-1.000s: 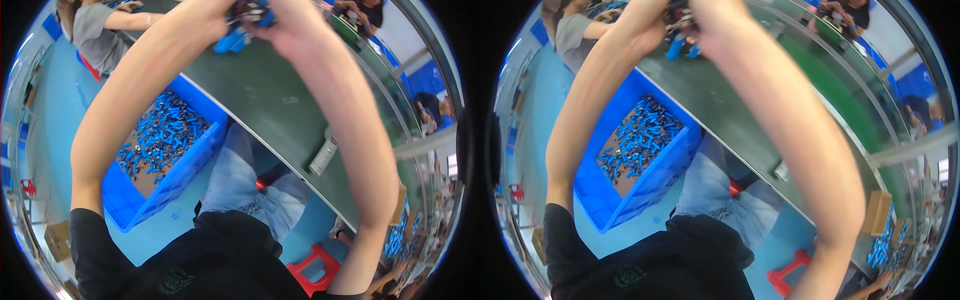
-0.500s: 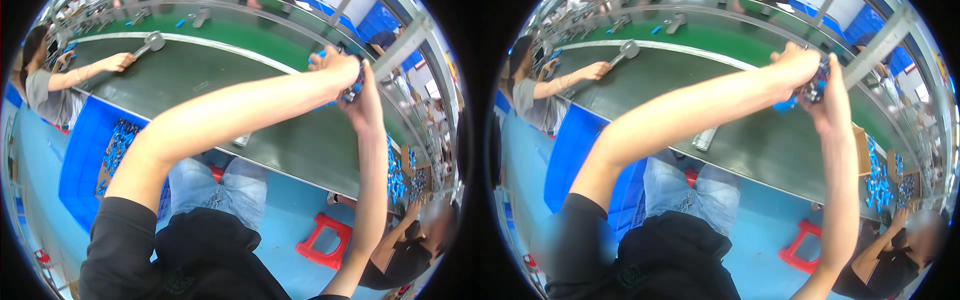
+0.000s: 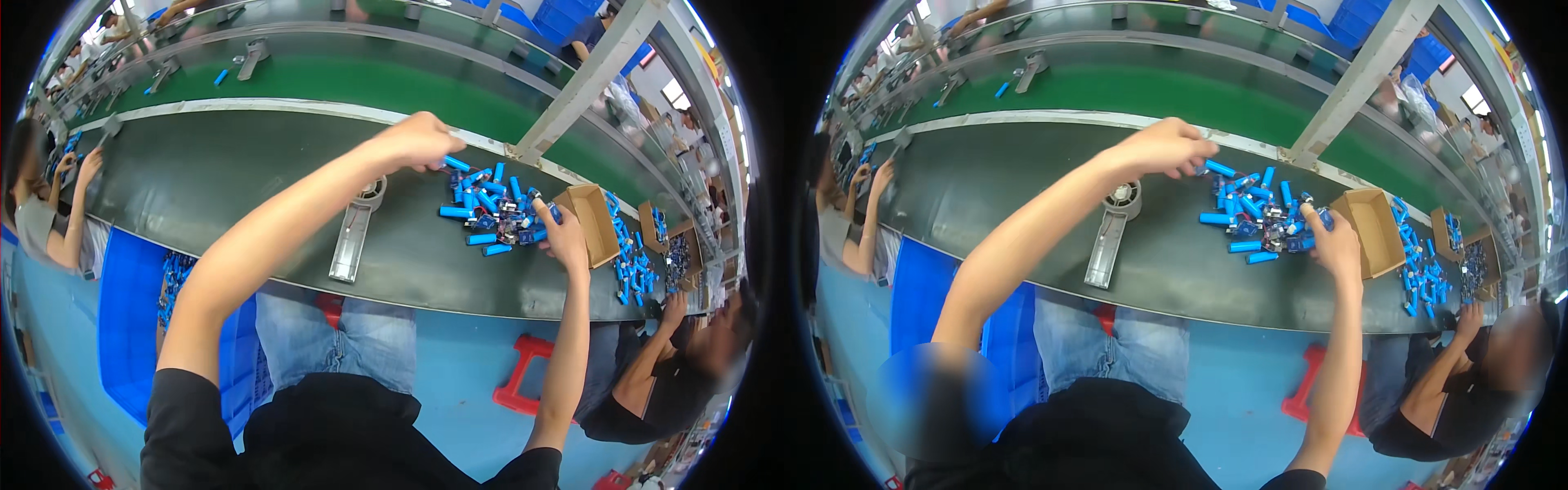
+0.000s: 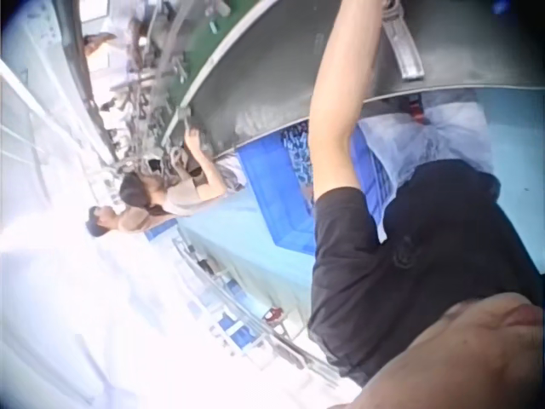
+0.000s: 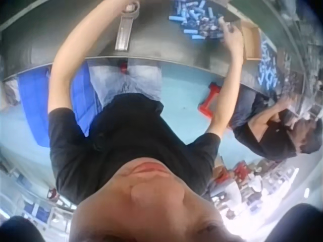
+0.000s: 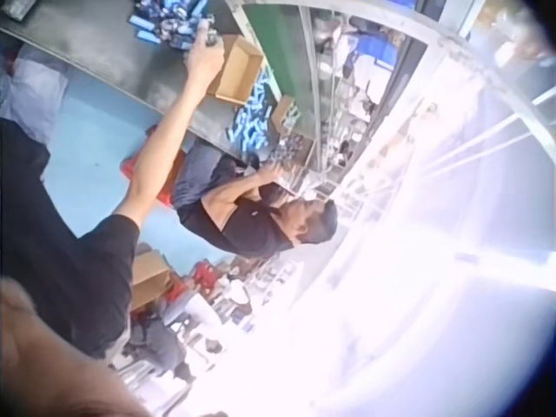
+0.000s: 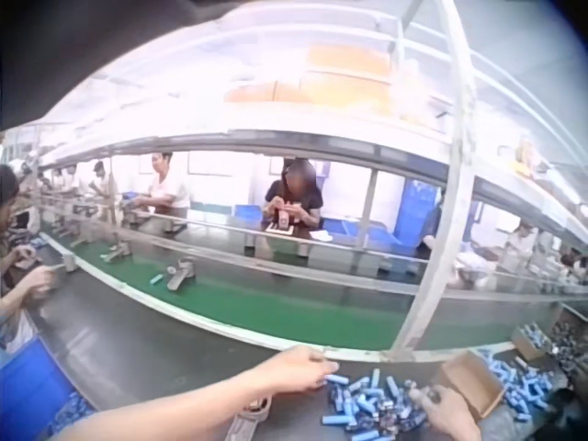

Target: Assembling small electronic or mechanical components into housings on a production line.

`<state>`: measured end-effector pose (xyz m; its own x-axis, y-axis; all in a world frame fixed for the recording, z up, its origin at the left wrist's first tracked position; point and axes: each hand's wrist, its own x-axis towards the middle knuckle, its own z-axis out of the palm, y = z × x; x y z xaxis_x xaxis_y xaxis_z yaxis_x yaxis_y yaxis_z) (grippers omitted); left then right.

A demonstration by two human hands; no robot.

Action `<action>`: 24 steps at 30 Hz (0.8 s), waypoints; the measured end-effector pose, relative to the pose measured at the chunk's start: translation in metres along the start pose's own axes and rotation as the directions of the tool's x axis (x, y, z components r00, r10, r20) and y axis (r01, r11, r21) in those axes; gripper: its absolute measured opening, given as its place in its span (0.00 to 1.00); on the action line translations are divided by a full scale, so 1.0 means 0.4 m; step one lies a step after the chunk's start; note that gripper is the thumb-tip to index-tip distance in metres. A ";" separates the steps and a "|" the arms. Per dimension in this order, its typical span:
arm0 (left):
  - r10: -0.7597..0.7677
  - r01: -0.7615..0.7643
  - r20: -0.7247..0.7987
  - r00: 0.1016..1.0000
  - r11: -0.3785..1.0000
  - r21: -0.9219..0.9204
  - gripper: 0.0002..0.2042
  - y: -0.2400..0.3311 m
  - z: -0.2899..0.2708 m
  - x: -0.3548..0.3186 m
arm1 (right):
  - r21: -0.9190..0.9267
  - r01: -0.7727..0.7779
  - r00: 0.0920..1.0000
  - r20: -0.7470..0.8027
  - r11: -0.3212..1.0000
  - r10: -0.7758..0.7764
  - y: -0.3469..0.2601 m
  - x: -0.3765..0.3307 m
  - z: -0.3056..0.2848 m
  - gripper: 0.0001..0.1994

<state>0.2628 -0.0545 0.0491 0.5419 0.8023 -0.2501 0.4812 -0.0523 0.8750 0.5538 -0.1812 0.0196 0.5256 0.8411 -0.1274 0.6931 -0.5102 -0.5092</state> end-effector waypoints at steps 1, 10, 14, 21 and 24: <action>0.073 -0.070 -0.021 0.997 0.987 0.145 0.23 -0.022 -0.020 -0.010 | -0.049 0.046 0.999 -0.007 0.998 -0.047 0.022 0.008 -0.006 0.31; 0.308 -0.300 0.047 0.950 0.864 0.405 0.32 -0.208 -0.092 -0.195 | -0.164 0.227 0.973 0.014 0.960 -0.228 -0.034 -0.063 -0.126 0.22; 0.395 -0.341 -0.079 0.915 0.865 0.368 0.29 -0.204 -0.058 -0.216 | 0.127 0.216 0.974 0.037 0.968 -0.223 -0.081 -0.106 -0.149 0.14; 0.367 -0.305 -0.128 0.922 0.888 0.344 0.28 -0.210 -0.021 -0.189 | 0.153 0.351 0.934 -0.125 0.924 -0.335 -0.081 -0.085 -0.140 0.13; 0.383 -0.306 -0.163 0.909 0.880 0.364 0.28 -0.222 -0.014 -0.194 | 0.383 0.405 0.914 -0.169 0.830 -0.368 -0.133 -0.093 -0.116 0.15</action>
<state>0.1742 -0.1087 -0.0068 0.5648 0.8063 0.1757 0.5081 -0.5076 0.6958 0.5203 -0.1935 0.0910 0.3085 0.9266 0.2149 0.5990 -0.0138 -0.8006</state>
